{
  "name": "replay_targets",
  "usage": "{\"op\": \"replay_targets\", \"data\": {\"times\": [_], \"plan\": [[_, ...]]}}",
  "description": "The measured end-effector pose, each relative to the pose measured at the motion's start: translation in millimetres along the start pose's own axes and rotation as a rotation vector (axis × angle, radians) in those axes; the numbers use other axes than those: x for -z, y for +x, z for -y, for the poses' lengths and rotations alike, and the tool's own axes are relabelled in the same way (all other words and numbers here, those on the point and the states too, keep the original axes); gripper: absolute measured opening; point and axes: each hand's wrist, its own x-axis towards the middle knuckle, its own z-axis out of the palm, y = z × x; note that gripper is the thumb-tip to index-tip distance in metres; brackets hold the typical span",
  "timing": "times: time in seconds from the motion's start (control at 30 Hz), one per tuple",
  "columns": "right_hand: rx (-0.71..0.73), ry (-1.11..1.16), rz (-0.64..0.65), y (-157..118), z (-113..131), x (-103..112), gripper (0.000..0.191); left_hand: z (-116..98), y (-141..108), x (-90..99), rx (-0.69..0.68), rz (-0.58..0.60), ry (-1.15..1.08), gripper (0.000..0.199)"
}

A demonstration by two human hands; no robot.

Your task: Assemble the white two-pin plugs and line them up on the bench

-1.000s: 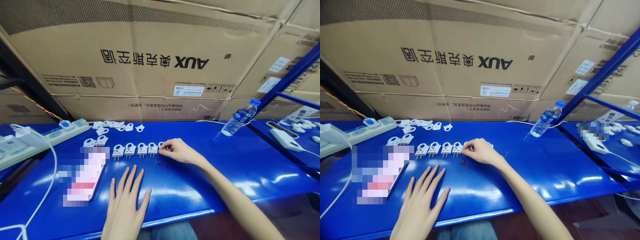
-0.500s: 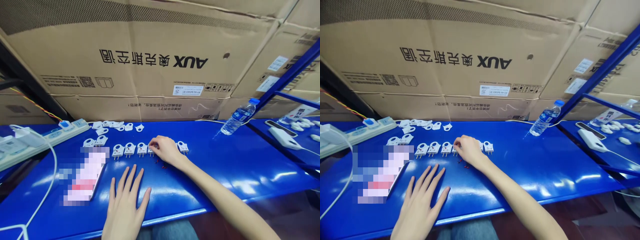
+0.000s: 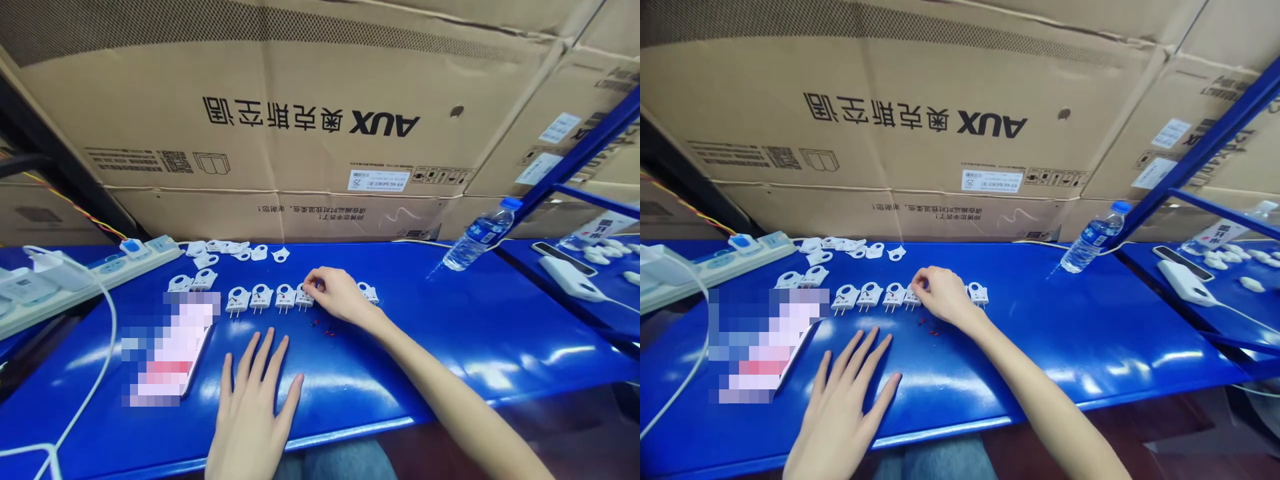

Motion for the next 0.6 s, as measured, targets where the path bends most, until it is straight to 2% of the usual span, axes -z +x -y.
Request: {"op": "replay_targets", "data": {"times": [0.13, 0.2, 0.3, 0.47, 0.6], "plan": [[0.044, 0.124, 0.235, -4, -2, 24, 0.016, 2, 0, -0.9, -0.012, -0.012, -0.004, 0.057], [0.041, 0.162, 0.289, -5, -3, 31, 0.019, 2, 0, -1.9, -0.012, -0.015, -0.007, 0.057], [0.002, 0.165, 0.206, -3, -4, 29, 0.019, 2, 0, -2.8, -0.006, -0.02, -0.015, 0.056], [0.021, 0.11, 0.05, 5, 3, 7, 0.018, 2, 0, -2.7, -0.011, -0.019, -0.021, 0.056], [0.078, -0.046, 0.076, 19, 21, -7, 0.021, 2, -1, -2.3, -0.004, -0.009, -0.008, 0.055]]}}
